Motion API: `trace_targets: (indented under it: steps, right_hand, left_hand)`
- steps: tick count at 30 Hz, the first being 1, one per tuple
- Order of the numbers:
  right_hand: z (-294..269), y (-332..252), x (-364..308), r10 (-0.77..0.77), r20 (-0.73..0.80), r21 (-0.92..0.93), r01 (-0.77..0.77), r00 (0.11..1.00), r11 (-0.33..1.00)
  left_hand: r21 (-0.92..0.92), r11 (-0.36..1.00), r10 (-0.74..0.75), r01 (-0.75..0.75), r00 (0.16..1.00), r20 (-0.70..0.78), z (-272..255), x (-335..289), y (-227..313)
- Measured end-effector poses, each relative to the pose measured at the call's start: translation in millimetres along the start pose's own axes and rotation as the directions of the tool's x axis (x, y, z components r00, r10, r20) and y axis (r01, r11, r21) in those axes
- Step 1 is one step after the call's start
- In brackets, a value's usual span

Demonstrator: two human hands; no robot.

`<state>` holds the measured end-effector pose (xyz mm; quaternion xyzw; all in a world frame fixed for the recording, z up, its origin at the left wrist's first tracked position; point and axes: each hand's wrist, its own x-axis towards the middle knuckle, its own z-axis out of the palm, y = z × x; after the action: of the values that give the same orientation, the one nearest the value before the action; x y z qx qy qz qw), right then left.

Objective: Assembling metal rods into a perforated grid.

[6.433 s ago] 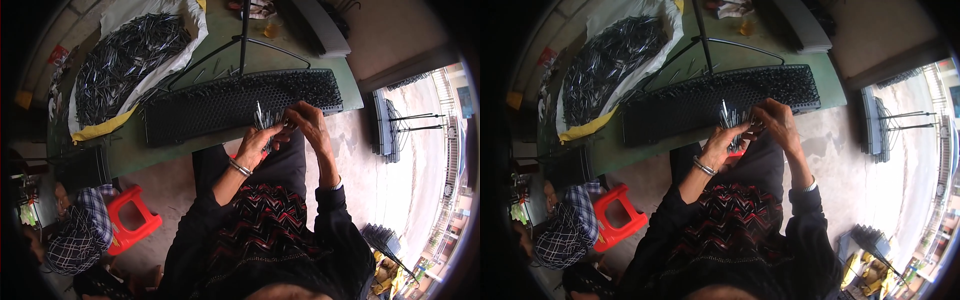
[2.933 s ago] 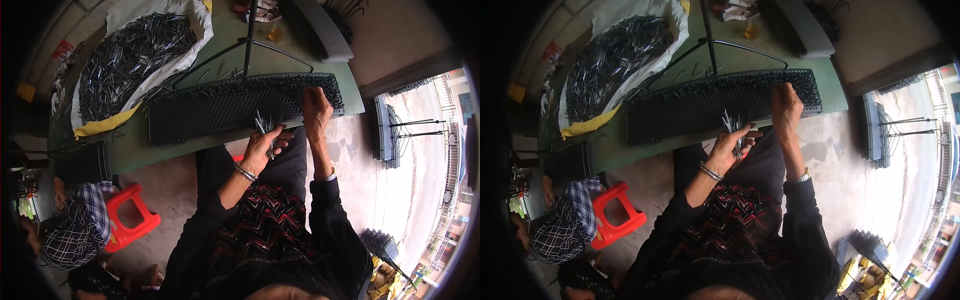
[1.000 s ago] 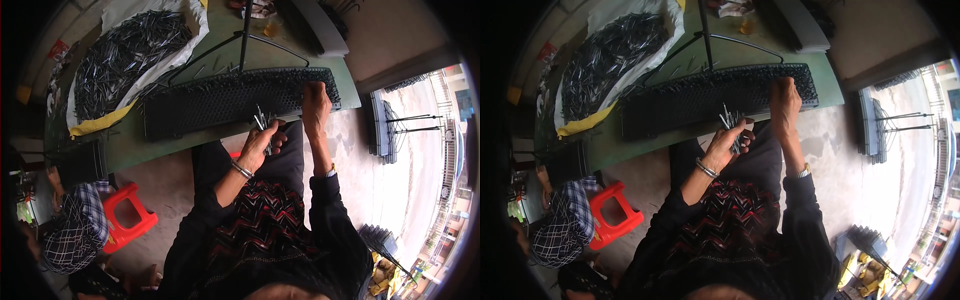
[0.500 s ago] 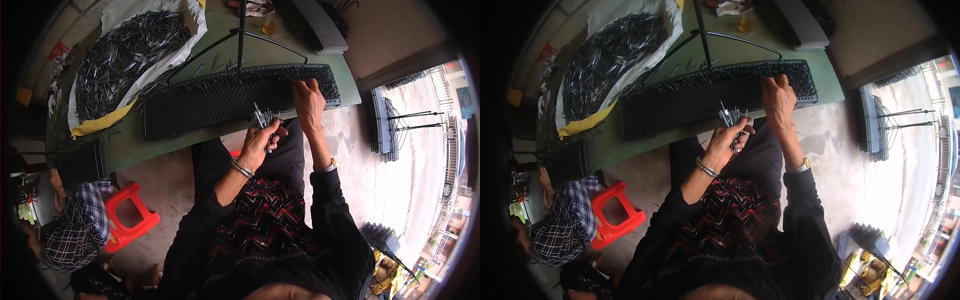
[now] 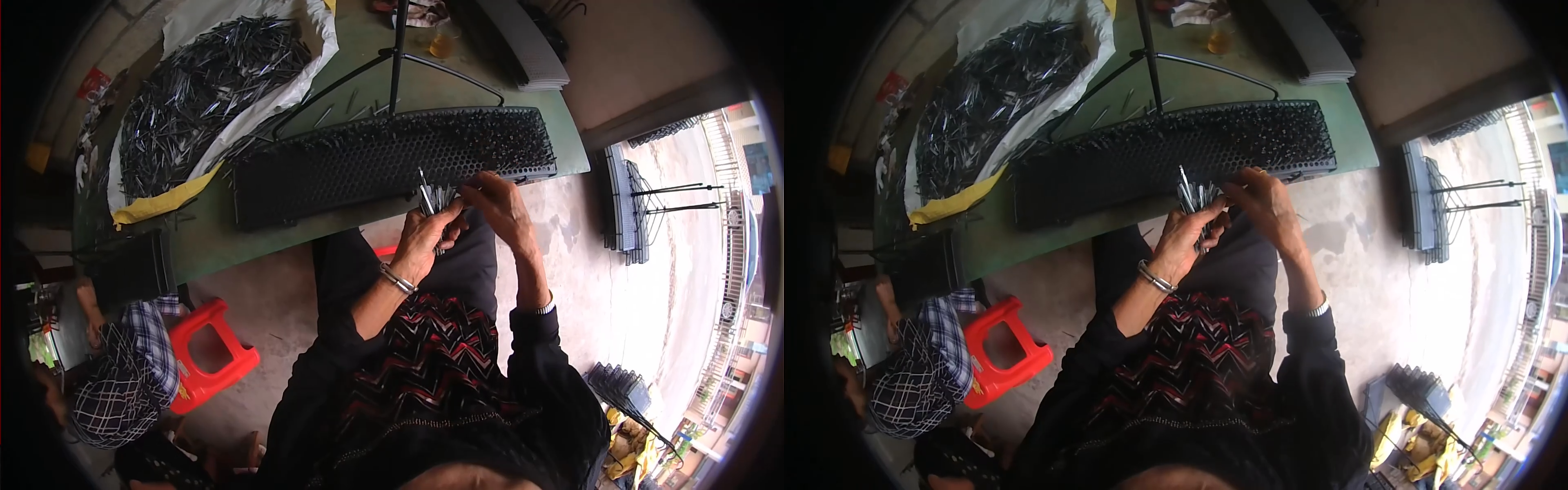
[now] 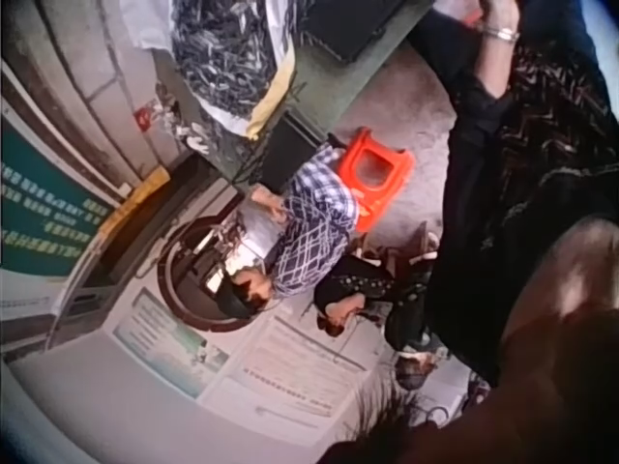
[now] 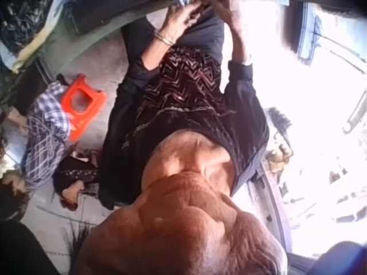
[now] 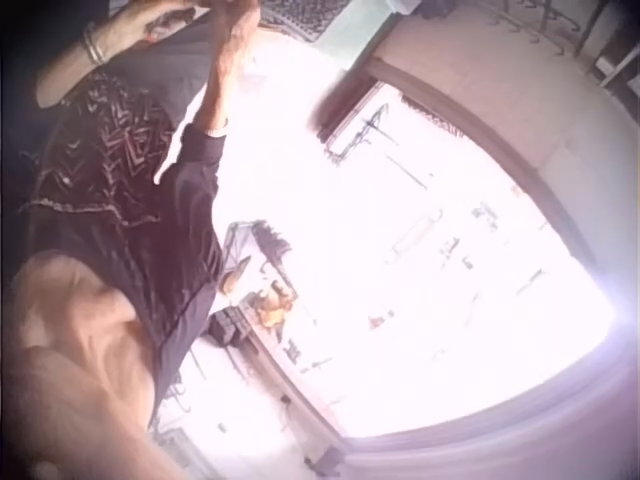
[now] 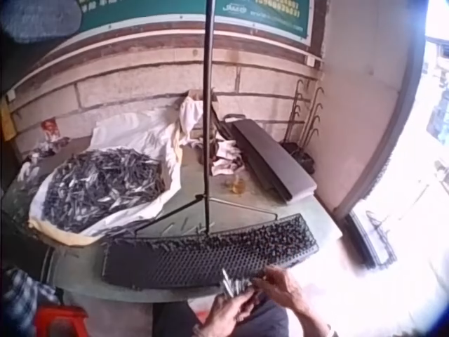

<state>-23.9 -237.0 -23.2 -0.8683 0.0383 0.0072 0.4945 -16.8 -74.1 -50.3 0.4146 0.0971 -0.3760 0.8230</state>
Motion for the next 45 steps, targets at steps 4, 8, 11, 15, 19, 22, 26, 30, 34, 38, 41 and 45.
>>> trace_targets:
  steps: [4, 8, 11, 15, 19, 22, 26, 30, 34, 38, 41, 45]
  right_hand:
    - [-0.5, -10.5, -0.6, 0.064, -0.344, -0.009, -0.071, 0.937, 0.997]
    - [-10.5, -15.2, 22.1, -0.257, -0.623, -0.294, 0.083, 0.739, 0.952]
    - [-10.7, -8.1, 37.1, -0.306, -0.629, -0.379, 0.062, 0.715, 0.923]
    - [-3.7, 13.9, 45.9, -0.388, -0.580, -0.427, 0.137, 0.717, 0.894]
    - [4.2, 20.2, 43.9, -0.357, -0.532, -0.505, 0.051, 0.768, 0.862]
    - [8.2, 18.2, 42.2, -0.408, -0.485, -0.664, -0.023, 0.773, 0.747]
    - [7.1, 4.5, 30.4, -0.302, -0.477, -0.566, -0.025, 0.825, 0.824]
    - [-0.8, -0.1, 6.6, -0.005, -0.045, -0.274, -0.008, 0.999, 0.962]
    - [3.0, -22.3, -7.5, 0.142, 0.055, 0.283, -0.152, 0.988, 0.947]
    - [-0.2, -15.7, -7.6, 0.147, -0.008, 0.289, -0.139, 0.989, 0.947]
    - [2.4, -14.3, -5.1, 0.101, -0.078, 0.173, -0.086, 0.992, 0.981]
    - [10.0, -9.0, 1.5, 0.015, -0.310, 0.049, 0.000, 0.951, 0.999]
  left_hand:
    - [0.019, 1.000, 0.011, -0.011, 0.999, -0.034, -3.4, 5.7, -3.8]
    - [-0.026, 0.994, -0.110, 0.108, 0.989, -0.102, -7.5, 9.0, 0.4]
    - [-0.117, 0.989, -0.096, 0.086, 0.992, -0.085, -10.8, 13.5, -7.2]
    - [-0.184, 0.981, -0.079, 0.064, 0.994, -0.076, -12.8, 14.7, -10.9]
    - [-0.238, 0.970, -0.066, 0.055, 0.997, -0.040, -11.9, 11.1, -5.8]
    - [-0.216, 0.975, -0.062, 0.058, 0.998, -0.011, -10.0, 9.0, -3.4]
    - [-0.158, 0.986, -0.055, 0.053, 0.998, -0.011, -7.9, 4.5, -0.2]
    - [-0.122, 0.992, -0.030, 0.028, 0.999, -0.014, -3.8, 1.7, -1.6]
    - [-0.032, 0.999, 0.012, -0.013, 0.999, -0.040, 1.7, -2.7, -2.3]
    - [0.011, 1.000, -0.003, 0.004, 0.998, -0.062, 6.2, -6.0, 0.0]
    - [0.043, 0.999, 0.005, 0.000, 0.994, -0.105, 3.4, -2.5, -3.1]
    - [0.017, 1.000, 0.017, -0.016, 0.996, -0.092, -1.2, 3.1, -4.0]
